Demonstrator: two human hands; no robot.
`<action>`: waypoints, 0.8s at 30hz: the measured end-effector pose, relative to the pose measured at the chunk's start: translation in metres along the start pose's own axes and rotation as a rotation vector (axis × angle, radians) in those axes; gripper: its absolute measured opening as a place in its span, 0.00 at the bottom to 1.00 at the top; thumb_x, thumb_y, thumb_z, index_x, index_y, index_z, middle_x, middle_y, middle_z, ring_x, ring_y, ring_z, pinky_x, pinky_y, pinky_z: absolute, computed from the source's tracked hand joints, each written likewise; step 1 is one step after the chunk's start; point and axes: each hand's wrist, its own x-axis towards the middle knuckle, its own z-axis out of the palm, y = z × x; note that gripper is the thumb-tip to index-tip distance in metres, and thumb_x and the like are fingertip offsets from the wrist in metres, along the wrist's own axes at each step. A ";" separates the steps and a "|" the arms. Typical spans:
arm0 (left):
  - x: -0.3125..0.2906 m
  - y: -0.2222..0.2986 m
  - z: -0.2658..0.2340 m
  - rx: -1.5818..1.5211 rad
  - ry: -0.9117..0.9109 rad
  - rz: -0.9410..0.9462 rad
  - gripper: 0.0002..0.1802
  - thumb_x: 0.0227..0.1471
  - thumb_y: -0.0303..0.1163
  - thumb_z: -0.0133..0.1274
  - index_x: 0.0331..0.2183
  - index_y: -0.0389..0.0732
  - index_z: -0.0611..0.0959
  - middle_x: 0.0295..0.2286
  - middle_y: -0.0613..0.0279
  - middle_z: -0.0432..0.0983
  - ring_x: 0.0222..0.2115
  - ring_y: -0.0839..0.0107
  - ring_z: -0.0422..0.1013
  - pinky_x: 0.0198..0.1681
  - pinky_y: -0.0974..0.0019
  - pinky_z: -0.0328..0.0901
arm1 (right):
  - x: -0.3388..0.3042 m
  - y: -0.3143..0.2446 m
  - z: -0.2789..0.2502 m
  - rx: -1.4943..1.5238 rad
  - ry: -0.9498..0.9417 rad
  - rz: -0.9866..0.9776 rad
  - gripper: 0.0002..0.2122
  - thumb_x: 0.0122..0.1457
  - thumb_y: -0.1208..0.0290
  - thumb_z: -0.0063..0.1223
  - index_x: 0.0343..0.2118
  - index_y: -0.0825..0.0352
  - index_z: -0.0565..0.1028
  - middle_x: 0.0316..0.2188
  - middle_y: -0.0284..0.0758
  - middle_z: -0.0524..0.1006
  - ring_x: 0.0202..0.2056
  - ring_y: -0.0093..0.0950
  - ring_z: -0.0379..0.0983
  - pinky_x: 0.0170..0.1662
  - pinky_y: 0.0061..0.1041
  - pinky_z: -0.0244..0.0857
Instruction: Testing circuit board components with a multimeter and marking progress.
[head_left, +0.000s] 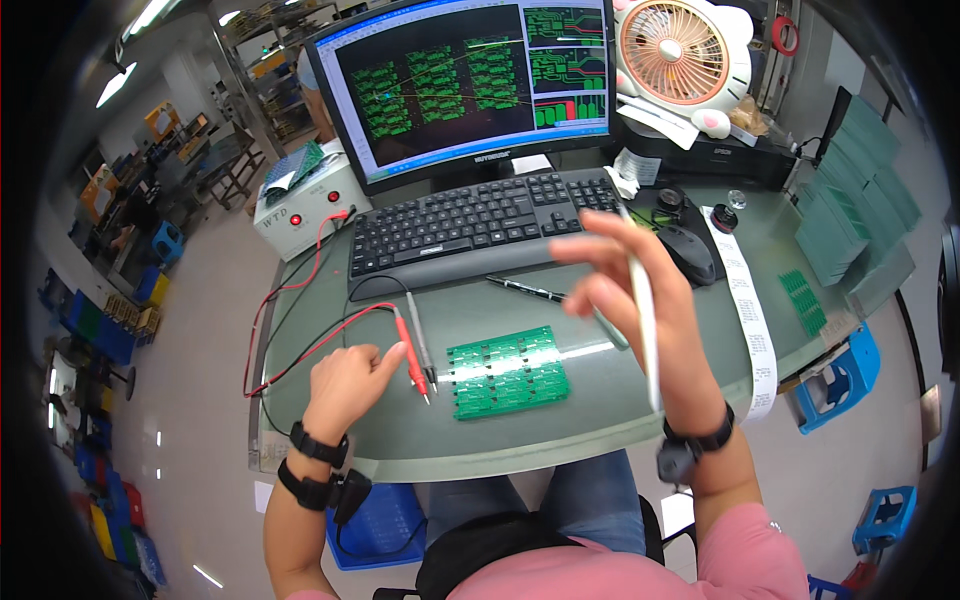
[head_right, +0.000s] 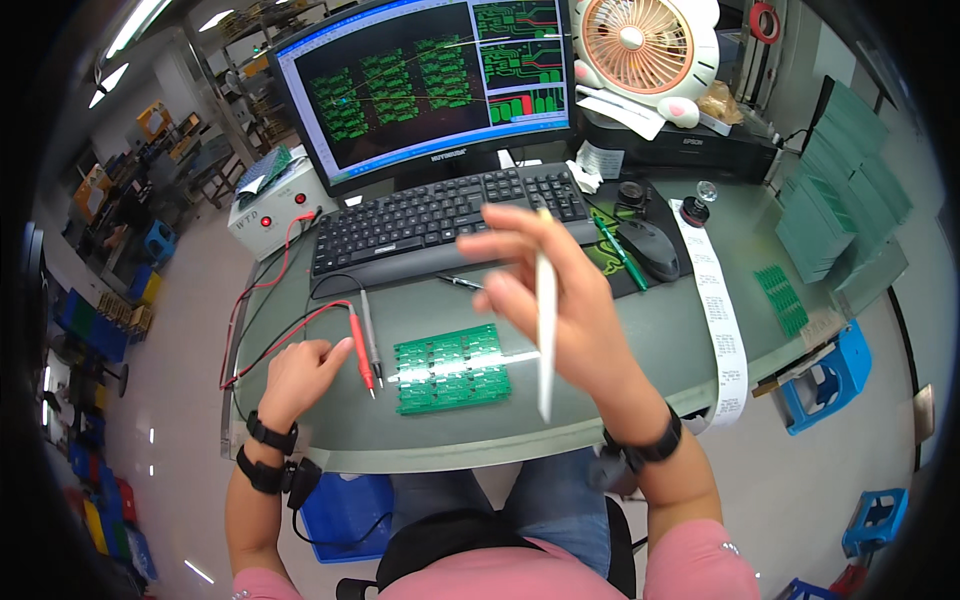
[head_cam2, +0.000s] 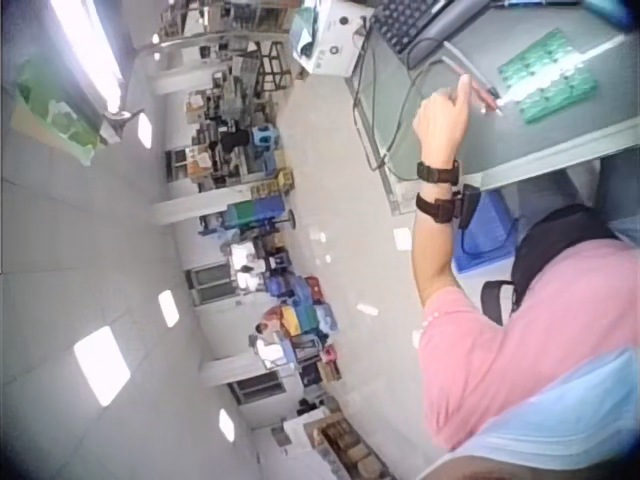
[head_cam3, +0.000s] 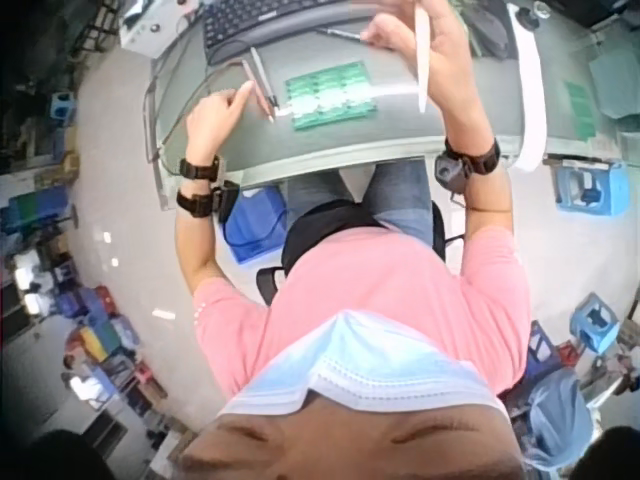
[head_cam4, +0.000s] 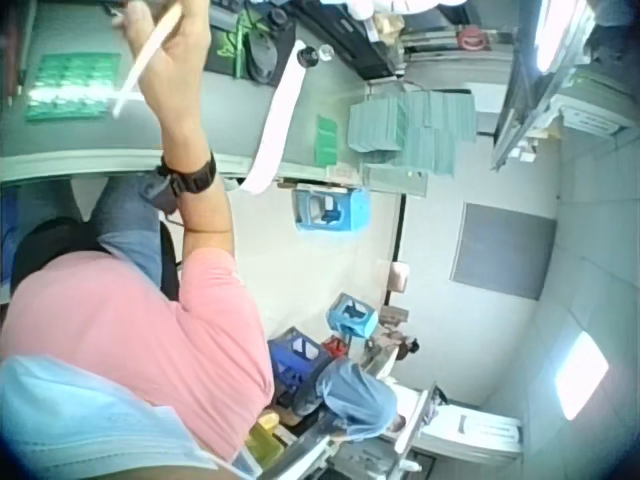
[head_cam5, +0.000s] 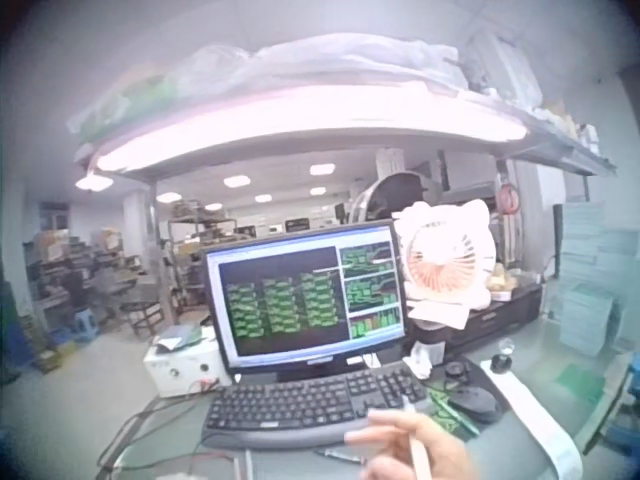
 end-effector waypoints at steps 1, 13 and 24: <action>0.009 0.011 0.002 0.039 -0.020 0.006 0.34 0.50 0.61 0.46 0.14 0.38 0.79 0.15 0.50 0.74 0.22 0.51 0.74 0.25 0.55 0.65 | 0.017 0.005 -0.001 -0.021 0.008 -0.008 0.22 0.59 0.77 0.49 0.56 0.70 0.62 0.46 0.42 0.73 0.33 0.20 0.73 0.40 0.20 0.70; 0.028 -0.024 0.007 -0.706 -0.061 0.008 0.23 0.50 0.49 0.49 0.18 0.39 0.74 0.12 0.68 0.65 0.13 0.73 0.62 0.18 0.67 0.56 | 0.056 0.075 -0.036 -0.172 0.090 0.006 0.15 0.60 0.75 0.49 0.50 0.67 0.67 0.39 0.36 0.76 0.31 0.19 0.73 0.37 0.19 0.69; 0.065 0.027 -0.019 -2.094 -0.120 0.249 0.11 0.62 0.36 0.39 0.29 0.42 0.64 0.22 0.68 0.62 0.14 0.82 0.53 0.18 0.75 0.51 | 0.049 0.089 -0.036 -0.199 0.095 0.081 0.15 0.61 0.74 0.48 0.51 0.66 0.67 0.40 0.37 0.76 0.32 0.19 0.72 0.38 0.19 0.67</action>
